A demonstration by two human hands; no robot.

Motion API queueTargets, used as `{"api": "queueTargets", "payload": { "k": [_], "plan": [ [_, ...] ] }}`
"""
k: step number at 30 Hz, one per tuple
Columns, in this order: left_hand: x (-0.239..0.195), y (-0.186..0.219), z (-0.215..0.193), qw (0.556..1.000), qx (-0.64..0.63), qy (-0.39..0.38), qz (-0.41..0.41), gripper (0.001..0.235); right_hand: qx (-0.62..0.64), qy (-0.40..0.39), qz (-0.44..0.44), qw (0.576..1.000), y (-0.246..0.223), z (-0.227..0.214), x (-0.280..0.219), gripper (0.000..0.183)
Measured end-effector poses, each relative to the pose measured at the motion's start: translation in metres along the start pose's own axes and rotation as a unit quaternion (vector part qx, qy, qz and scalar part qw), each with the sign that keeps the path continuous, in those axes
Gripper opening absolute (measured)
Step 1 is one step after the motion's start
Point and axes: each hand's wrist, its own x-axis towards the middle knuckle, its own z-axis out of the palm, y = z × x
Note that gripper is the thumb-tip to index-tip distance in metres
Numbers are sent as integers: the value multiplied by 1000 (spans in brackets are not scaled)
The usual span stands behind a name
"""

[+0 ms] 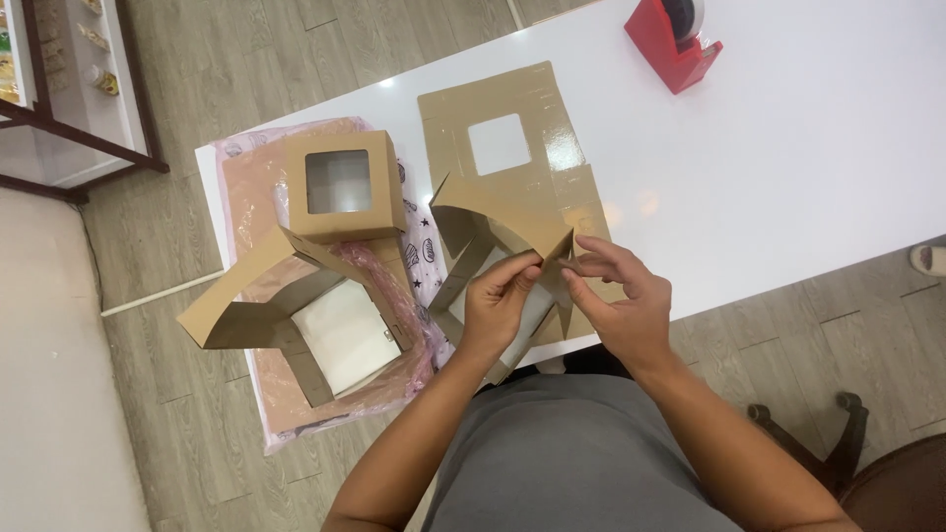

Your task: The person assembles flat cardboard boxes with clear plastic windows on a white table. They fold the flaps, tuck tabs into slots, and secure the structure by hand. The person repeats this process for multiple boxes, stacking the finished ones.

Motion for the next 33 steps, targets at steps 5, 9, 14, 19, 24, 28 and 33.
{"api": "queueTargets", "payload": {
  "k": [5, 9, 14, 19, 24, 28, 33],
  "plan": [
    [-1, -8, -3, 999, -32, -19, 4, 12, -12, 23, -56, 998, 2, 0, -1, 43],
    [-6, -2, 5, 998, -58, -30, -23, 12, -21, 24, -63, 997, -4, 0, -3, 43],
    [-8, -5, 12, 997, -61, -30, -36, 14, 22, 35, 11, 999, 0, 2, -5, 38],
    [-6, 9, 18, 999, -35, -23, 8, 14, 79, 36, 70, 994, 3, 7, -4, 25],
    [-8, -7, 13, 997, 17, -38, 58, 21, 91, 30, 81, 992, 15, 11, -2, 29],
    [-27, 1, 14, 996, 14, -88, 26, 43, 50, 7, 83, 995, 14, 12, -2, 30],
    [-33, -9, 12, 993, -9, -117, -19, 48, 37, 3, 76, 996, 18, 17, -9, 32]
  ]
}}
